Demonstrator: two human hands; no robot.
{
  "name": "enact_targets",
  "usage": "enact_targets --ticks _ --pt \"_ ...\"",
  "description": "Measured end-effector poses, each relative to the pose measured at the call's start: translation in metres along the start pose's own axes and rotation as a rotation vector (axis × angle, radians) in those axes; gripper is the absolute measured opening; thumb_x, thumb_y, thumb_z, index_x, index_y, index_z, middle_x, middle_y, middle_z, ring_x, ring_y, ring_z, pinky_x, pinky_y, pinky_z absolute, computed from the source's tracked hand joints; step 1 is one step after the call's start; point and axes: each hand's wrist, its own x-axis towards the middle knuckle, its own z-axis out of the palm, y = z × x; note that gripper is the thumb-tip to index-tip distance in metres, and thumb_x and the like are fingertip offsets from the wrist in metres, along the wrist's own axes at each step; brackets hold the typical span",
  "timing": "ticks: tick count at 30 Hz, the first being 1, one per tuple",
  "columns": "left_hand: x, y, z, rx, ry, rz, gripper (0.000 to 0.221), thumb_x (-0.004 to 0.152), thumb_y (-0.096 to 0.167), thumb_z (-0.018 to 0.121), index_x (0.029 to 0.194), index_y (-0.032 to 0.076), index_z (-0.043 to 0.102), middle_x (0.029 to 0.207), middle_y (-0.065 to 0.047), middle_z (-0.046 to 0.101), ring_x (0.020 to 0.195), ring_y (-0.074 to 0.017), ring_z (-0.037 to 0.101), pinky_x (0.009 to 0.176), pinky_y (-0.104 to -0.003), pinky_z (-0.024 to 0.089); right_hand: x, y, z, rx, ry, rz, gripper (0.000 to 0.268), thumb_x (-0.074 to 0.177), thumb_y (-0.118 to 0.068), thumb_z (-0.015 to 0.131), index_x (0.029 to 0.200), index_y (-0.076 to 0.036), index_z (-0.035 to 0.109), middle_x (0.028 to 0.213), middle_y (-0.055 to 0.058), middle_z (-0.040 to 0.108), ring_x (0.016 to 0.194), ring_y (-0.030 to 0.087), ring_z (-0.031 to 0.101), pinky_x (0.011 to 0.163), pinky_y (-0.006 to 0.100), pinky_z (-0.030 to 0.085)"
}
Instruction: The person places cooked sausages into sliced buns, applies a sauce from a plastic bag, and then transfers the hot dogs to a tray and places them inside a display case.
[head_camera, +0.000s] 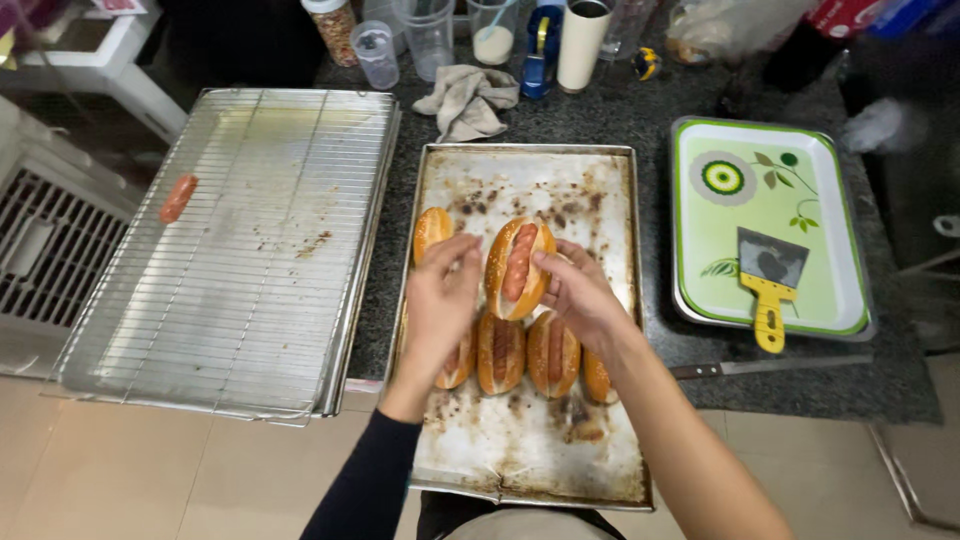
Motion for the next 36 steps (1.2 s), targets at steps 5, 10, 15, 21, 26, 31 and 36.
enact_targets --ticks 5,10,15,21,26,31,36 --pt "0.028 -0.029 0.036 -0.020 -0.351 -0.427 0.045 0.100 0.036 0.057 0.135 0.009 0.064 0.106 -0.015 0.076 0.076 -0.0203 0.068 0.066 -0.031 0.056 0.014 -0.015 -0.042 -0.123 -0.016 0.016 0.054 0.093 -0.021 0.076 0.130 -0.001 0.043 0.107 0.011 0.065 0.094 0.022 0.072 0.090 0.041 0.061" --pt "0.045 -0.074 0.101 -0.069 -0.450 -0.447 0.049 0.100 0.038 0.058 0.138 0.006 0.062 0.113 -0.013 0.073 0.082 -0.0193 0.069 0.066 -0.031 0.057 0.037 -0.030 -0.088 -0.422 0.088 0.087 0.050 0.093 -0.026 0.068 0.134 -0.003 0.053 0.114 0.008 0.067 0.100 0.017 0.068 0.088 0.039 0.058" --pt "0.049 -0.120 0.155 -0.061 -0.517 -0.597 0.055 0.098 0.040 0.058 0.140 0.006 0.060 0.112 -0.013 0.076 0.087 -0.0190 0.074 0.067 -0.032 0.060 0.070 -0.018 -0.132 -0.502 0.111 0.143 0.052 0.091 -0.014 0.058 0.142 -0.004 0.053 0.122 0.008 0.067 0.106 0.017 0.068 0.094 0.038 0.059" --pt "0.041 -0.132 0.174 -0.007 -0.598 -0.745 0.059 0.097 0.042 0.055 0.145 0.008 0.052 0.113 -0.014 0.075 0.082 -0.0213 0.073 0.065 -0.033 0.060 0.079 0.004 -0.155 -0.504 0.182 0.286 0.053 0.091 -0.012 0.057 0.144 -0.005 0.053 0.120 0.009 0.068 0.102 0.019 0.068 0.094 0.040 0.059" --pt "0.046 -0.120 0.160 0.079 -0.630 -0.769 0.060 0.098 0.042 0.055 0.148 0.008 0.049 0.117 -0.017 0.074 0.082 -0.0245 0.072 0.066 -0.036 0.059 0.089 0.025 -0.160 -0.461 0.183 0.295 0.051 0.093 -0.017 0.056 0.144 -0.008 0.055 0.114 0.007 0.067 0.101 0.018 0.065 0.092 0.036 0.058" --pt "0.059 -0.120 0.119 -0.031 -0.646 -0.752 0.061 0.099 0.039 0.057 0.151 0.009 0.042 0.134 -0.016 0.063 0.101 -0.0226 0.071 0.082 -0.036 0.061 0.100 0.025 -0.153 -0.780 0.284 -0.155 0.041 0.094 -0.025 0.068 0.129 -0.005 0.061 0.114 0.006 0.067 0.104 0.013 0.063 0.090 0.030 0.052" --pt "0.073 -0.116 0.029 0.080 -0.532 -0.566 0.055 0.102 0.040 0.056 0.147 0.008 0.050 0.129 -0.012 0.066 0.102 -0.0145 0.071 0.083 -0.031 0.059 0.121 0.006 -0.077 -0.649 0.199 -0.285 0.031 0.097 -0.033 0.074 0.095 -0.003 0.064 0.089 0.005 0.066 0.082 0.012 0.060 0.074 0.030 0.050"
